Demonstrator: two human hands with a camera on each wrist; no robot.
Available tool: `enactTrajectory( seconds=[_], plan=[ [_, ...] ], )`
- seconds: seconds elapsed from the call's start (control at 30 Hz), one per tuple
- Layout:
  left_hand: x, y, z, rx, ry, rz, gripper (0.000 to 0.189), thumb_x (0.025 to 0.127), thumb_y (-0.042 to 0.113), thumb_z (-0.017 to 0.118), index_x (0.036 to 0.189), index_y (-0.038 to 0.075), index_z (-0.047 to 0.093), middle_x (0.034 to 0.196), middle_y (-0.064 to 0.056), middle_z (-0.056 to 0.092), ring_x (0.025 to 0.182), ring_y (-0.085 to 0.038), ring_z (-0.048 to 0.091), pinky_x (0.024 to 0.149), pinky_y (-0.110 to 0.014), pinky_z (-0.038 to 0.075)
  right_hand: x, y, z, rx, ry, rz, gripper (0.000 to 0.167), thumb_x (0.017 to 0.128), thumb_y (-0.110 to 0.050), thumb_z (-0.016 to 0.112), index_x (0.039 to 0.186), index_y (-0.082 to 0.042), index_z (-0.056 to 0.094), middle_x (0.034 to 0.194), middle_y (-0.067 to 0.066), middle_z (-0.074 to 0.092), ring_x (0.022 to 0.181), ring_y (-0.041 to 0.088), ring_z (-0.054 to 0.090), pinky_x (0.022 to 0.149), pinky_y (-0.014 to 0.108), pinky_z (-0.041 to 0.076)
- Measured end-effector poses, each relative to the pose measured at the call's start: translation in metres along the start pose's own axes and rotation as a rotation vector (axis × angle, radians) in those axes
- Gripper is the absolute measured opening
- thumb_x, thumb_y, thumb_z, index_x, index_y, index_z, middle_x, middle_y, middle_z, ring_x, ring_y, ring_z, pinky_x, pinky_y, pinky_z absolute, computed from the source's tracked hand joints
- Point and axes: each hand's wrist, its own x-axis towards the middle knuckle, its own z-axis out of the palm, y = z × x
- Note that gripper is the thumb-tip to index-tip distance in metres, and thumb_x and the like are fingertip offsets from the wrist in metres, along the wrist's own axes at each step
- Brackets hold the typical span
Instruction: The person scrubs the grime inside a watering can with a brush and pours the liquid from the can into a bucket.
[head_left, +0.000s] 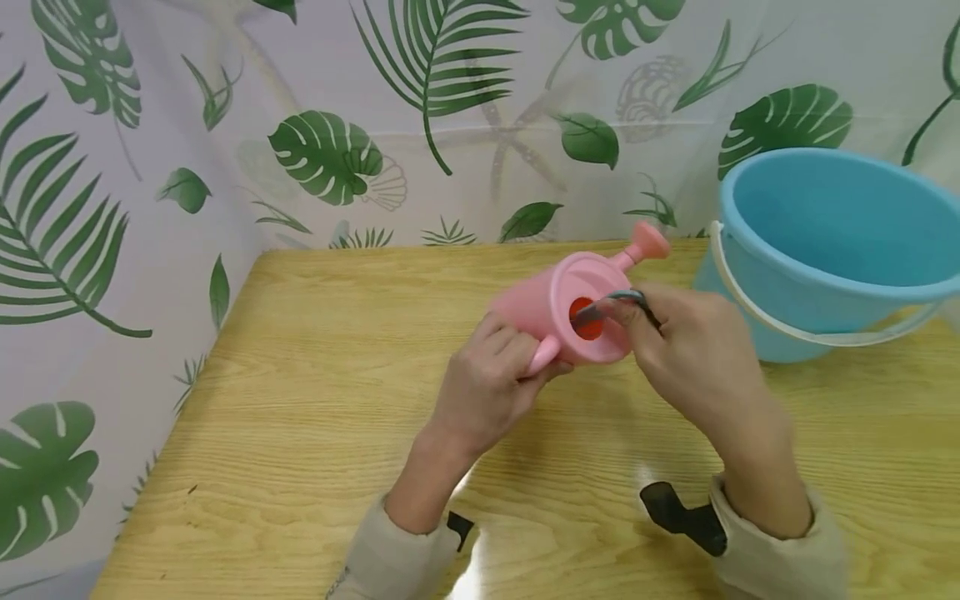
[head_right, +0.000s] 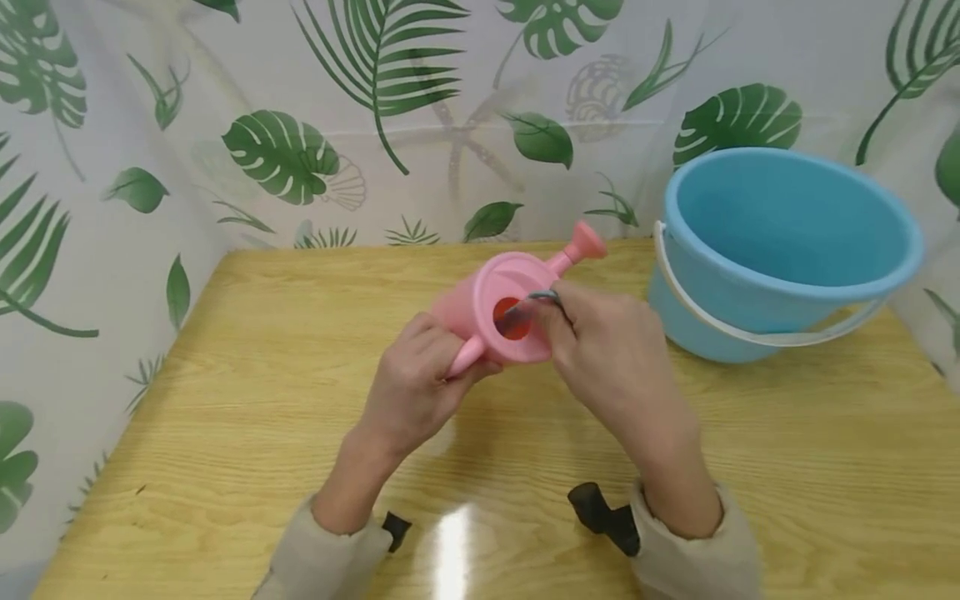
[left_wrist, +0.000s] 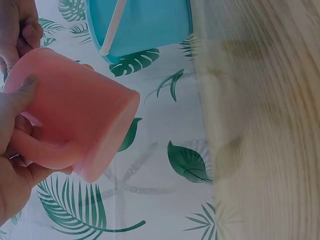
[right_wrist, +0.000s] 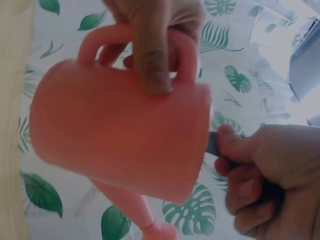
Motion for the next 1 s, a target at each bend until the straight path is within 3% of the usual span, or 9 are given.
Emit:
enactTrajectory(
  seconds=[0.13,0.2,0.37,0.47,0.53,0.67,0.73,0.9,1.0],
  plan=[
    [-0.001,-0.001,0.001,-0.091,0.027,-0.021,0.052,0.07,0.021,0.09,0.062,0.01,0.039,0.058,0.001,0.035,0.06,-0.013,0.041,0.072,-0.026,0.047,0.003,0.0,0.012,-0.057,0.146,-0.159,0.027,0.085,-0.007,0.077,0.068,-0.007,0.056,0.051,0.0,0.034,0.047,0.013,0.03,0.043,0.029,0.026],
    [-0.001,-0.001,0.0,-0.132,0.032,-0.031,0.055,0.069,0.019,0.09,0.062,0.011,0.036,0.058,0.001,0.031,0.058,-0.012,0.036,0.072,-0.027,0.047,0.005,-0.002,0.016,-0.061,0.192,-0.215,0.022,0.091,-0.008,0.071,0.073,-0.006,0.058,0.051,0.001,0.035,0.045,0.013,0.03,0.041,0.03,0.026],
    [0.001,-0.005,-0.007,-0.185,0.005,-0.068,0.052,0.07,0.017,0.09,0.062,0.01,0.038,0.058,0.001,0.032,0.06,-0.013,0.039,0.068,-0.026,0.044,0.007,-0.008,0.014,0.012,0.376,-0.337,0.039,0.103,-0.026,0.056,0.07,-0.005,0.054,0.053,0.004,0.035,0.045,0.017,0.03,0.043,0.029,0.022],
    [0.001,-0.008,-0.012,-0.215,-0.004,-0.099,0.051,0.07,0.014,0.09,0.062,0.01,0.039,0.058,0.001,0.033,0.062,-0.014,0.041,0.065,-0.026,0.041,0.007,-0.009,0.011,0.057,0.473,-0.402,0.038,0.1,-0.024,0.06,0.069,-0.003,0.056,0.053,0.004,0.037,0.045,0.019,0.031,0.043,0.029,0.021],
    [0.002,-0.009,-0.013,-0.24,-0.018,-0.098,0.052,0.07,0.014,0.09,0.062,0.01,0.038,0.059,0.001,0.032,0.062,-0.013,0.039,0.067,-0.026,0.04,0.008,-0.009,0.011,0.063,0.468,-0.425,0.038,0.101,-0.024,0.06,0.069,-0.004,0.055,0.052,0.004,0.035,0.045,0.018,0.029,0.042,0.028,0.019],
    [0.003,-0.009,-0.014,-0.265,-0.068,-0.038,0.052,0.072,0.016,0.089,0.063,0.01,0.038,0.059,0.001,0.033,0.063,-0.011,0.04,0.074,-0.027,0.044,0.009,-0.008,0.011,0.033,0.377,-0.453,0.035,0.103,-0.019,0.054,0.07,-0.005,0.052,0.053,0.002,0.033,0.045,0.015,0.026,0.041,0.027,0.019],
    [0.003,-0.01,-0.014,-0.266,-0.078,-0.027,0.051,0.072,0.016,0.089,0.063,0.01,0.039,0.059,0.001,0.033,0.064,-0.012,0.042,0.074,-0.026,0.045,0.008,-0.008,0.011,0.024,0.399,-0.459,0.036,0.103,-0.019,0.055,0.07,-0.005,0.052,0.053,0.003,0.033,0.044,0.016,0.027,0.04,0.028,0.02],
    [0.003,-0.012,-0.017,-0.308,-0.079,-0.068,0.053,0.07,0.014,0.09,0.062,0.01,0.038,0.059,0.001,0.032,0.064,-0.013,0.043,0.069,-0.026,0.041,0.005,-0.009,0.009,0.08,0.511,-0.464,0.037,0.1,-0.019,0.06,0.068,-0.003,0.055,0.052,0.005,0.036,0.044,0.021,0.03,0.039,0.028,0.02],
    [0.002,-0.012,-0.019,-0.317,-0.113,-0.073,0.048,0.073,0.014,0.089,0.062,0.01,0.042,0.058,0.002,0.036,0.065,-0.013,0.043,0.07,-0.025,0.041,0.008,-0.009,0.011,0.067,0.416,-0.48,0.033,0.102,-0.014,0.055,0.071,-0.003,0.056,0.054,0.005,0.037,0.045,0.019,0.031,0.039,0.029,0.026]
  ],
)
